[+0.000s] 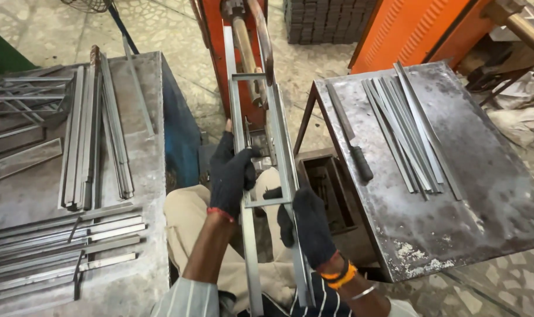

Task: The person places metal bars and rectangular frames into a bench-mounted power saw and cuts them, with sparks visible during cutting. They then move the cut pieces and finished frames onto the work tables, stacking the frames with other completed pieces.

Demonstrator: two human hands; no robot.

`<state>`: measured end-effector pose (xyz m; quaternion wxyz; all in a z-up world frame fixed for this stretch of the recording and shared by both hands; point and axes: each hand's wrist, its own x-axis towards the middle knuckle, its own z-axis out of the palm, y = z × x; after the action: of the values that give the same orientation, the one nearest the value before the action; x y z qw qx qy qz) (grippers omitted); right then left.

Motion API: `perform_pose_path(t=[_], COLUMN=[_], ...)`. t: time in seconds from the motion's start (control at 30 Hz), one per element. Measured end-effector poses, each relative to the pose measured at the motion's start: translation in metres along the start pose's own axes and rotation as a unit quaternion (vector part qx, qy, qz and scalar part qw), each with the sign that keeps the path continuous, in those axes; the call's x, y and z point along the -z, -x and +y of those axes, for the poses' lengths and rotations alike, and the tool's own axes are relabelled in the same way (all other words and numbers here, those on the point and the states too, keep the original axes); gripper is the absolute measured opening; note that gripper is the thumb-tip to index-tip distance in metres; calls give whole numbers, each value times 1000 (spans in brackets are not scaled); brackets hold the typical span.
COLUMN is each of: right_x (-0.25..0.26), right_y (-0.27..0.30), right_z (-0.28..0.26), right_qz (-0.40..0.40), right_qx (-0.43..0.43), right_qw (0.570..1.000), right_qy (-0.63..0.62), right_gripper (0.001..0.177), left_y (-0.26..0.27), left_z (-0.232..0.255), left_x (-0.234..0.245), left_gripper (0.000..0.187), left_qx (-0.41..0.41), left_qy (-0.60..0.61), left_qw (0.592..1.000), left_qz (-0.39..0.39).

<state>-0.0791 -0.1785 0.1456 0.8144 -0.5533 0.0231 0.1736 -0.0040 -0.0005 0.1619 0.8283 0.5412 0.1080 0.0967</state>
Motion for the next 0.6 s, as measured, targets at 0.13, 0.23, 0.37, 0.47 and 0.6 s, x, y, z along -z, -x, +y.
perform_pose_path(t=[0.13,0.23,0.37,0.47,0.6], right_x=[5,-5,2,10,13], right_y=[-23,-29,-34,-36,-34], right_z=[-2,-13,5,21,31], right_qz=[-9,-13,-4,11,28], right_qx=[10,18,19,21,13], right_qw=[999,999,999,999,998], right_qy=[44,45,25,22,61], right_gripper=[62,61,51,50,56], left_y=[-24,-31,-25,-24,-25], left_z=[2,3,9,9,-2], left_x=[0,2,0,-1,5], left_gripper=[79,77,79,78,60], left_qx=[6,7,19,16,44], left_qy=[-7,-7,-31,-19,-5], left_qw=[1000,1000,999,1000,999], left_qz=[-9,-11,-4,-4,-3])
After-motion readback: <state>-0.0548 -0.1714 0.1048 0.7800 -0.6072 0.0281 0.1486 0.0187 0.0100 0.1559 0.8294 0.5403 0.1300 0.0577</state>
